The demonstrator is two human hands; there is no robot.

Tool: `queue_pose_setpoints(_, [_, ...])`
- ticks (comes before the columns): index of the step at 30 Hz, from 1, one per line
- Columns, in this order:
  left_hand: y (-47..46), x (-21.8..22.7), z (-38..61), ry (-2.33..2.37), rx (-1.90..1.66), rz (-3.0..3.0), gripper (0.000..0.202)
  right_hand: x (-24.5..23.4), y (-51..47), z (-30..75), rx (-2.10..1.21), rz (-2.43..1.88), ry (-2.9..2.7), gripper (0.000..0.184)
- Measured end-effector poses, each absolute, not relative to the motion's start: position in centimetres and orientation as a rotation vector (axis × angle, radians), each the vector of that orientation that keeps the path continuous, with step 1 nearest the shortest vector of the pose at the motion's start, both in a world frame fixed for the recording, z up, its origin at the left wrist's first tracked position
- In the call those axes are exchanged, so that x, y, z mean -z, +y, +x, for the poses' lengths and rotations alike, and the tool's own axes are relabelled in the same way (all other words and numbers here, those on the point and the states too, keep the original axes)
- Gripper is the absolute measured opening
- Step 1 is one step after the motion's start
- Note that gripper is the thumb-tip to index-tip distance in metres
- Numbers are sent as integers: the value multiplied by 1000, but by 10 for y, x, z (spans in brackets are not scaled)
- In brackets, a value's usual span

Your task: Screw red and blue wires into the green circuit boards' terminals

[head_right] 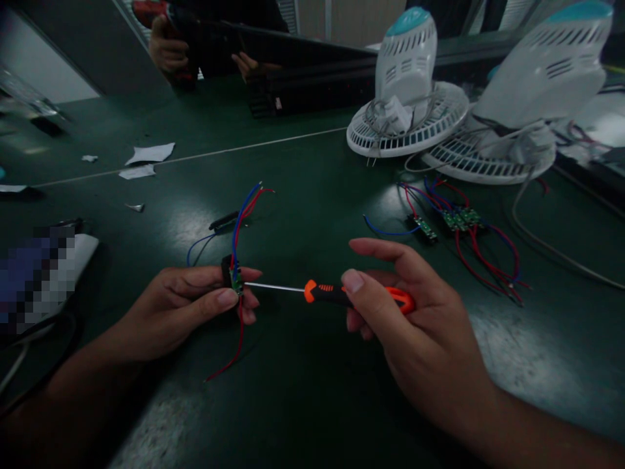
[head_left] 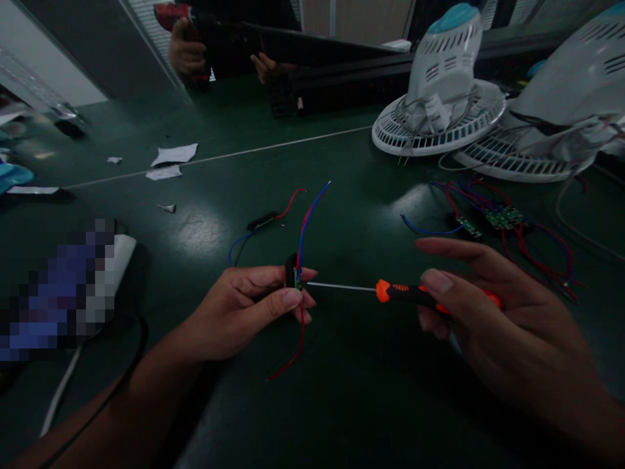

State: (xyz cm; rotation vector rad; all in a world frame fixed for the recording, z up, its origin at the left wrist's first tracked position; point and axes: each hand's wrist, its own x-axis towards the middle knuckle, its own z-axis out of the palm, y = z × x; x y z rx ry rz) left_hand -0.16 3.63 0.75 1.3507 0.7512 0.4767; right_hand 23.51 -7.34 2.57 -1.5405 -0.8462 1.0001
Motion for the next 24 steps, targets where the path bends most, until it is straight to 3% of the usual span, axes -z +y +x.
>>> queue_pose_setpoints(17, [35, -7, -3, 749, -478, 1342, 22, -24, -75, 238, -1020, -1468, -798, 36])
queue_pose_setpoints(24, [36, -7, -2, 730, -482, 1310, 22, -27, -72, 236, -991, -1667, -862, 36])
